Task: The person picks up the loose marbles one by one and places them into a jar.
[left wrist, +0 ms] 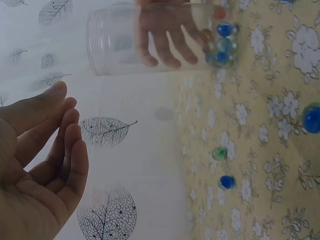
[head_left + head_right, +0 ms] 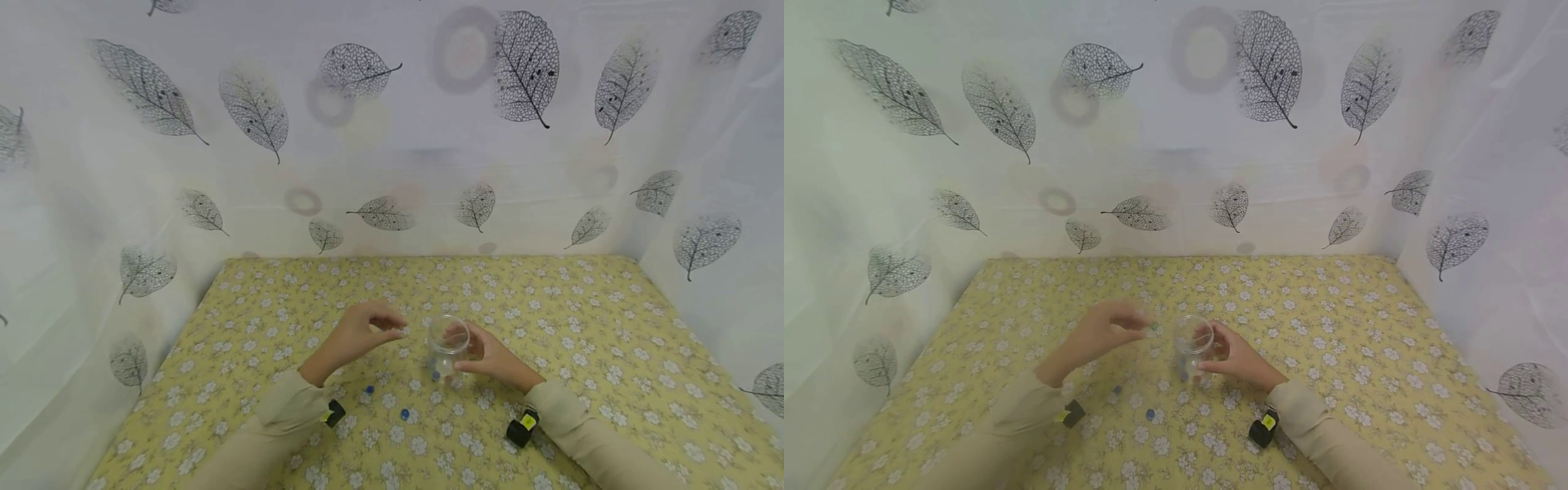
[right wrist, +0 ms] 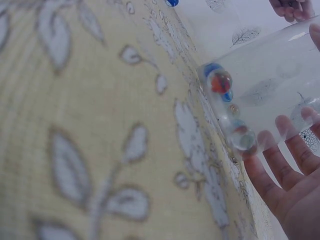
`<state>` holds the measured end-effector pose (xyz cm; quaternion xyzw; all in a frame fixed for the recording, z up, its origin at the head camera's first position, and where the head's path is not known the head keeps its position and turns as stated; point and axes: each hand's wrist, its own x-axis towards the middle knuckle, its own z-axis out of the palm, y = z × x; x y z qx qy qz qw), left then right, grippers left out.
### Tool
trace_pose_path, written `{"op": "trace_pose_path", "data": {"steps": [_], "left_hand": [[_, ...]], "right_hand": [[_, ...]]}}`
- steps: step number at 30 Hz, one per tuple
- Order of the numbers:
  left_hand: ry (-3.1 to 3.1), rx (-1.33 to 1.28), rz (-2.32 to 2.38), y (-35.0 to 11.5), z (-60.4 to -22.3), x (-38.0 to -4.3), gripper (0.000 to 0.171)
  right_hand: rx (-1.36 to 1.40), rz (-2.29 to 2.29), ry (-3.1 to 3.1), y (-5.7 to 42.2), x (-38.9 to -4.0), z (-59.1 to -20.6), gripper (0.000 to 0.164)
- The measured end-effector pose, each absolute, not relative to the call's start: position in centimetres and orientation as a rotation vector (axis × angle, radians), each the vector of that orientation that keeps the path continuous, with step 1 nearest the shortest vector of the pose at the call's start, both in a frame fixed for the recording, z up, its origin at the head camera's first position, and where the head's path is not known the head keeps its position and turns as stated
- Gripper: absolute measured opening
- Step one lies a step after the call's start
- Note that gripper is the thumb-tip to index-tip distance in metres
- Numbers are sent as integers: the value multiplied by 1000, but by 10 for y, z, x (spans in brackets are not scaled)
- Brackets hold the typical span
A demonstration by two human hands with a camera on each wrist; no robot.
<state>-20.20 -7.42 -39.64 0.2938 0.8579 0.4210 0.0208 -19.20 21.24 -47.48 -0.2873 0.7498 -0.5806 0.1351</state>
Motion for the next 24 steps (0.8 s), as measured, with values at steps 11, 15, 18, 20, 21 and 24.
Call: {"op": "trace_pose_path", "data": {"steps": [11,15,18,20,21,24], "left_hand": [[2662,953,1232,-101,-405,-195,20],[2658,921,1187,-108,-409,-193,23],[2636,882,1173,-114,-414,-191,24],[2615,851,1167,-116,-417,-190,25],[2606,842,1162,-117,-418,-189,25],[2590,819,1138,-120,-425,-186,24]], "right_hand": [[-855,-1686,2172,212,-192,-475,58],[-835,-1679,2183,212,-192,-475,58],[-823,-1666,2198,211,-192,-475,58],[-822,-1661,2203,211,-193,-475,58],[-824,-1661,2204,211,-193,-475,58],[-832,-1656,2208,212,-193,-476,58]]}}
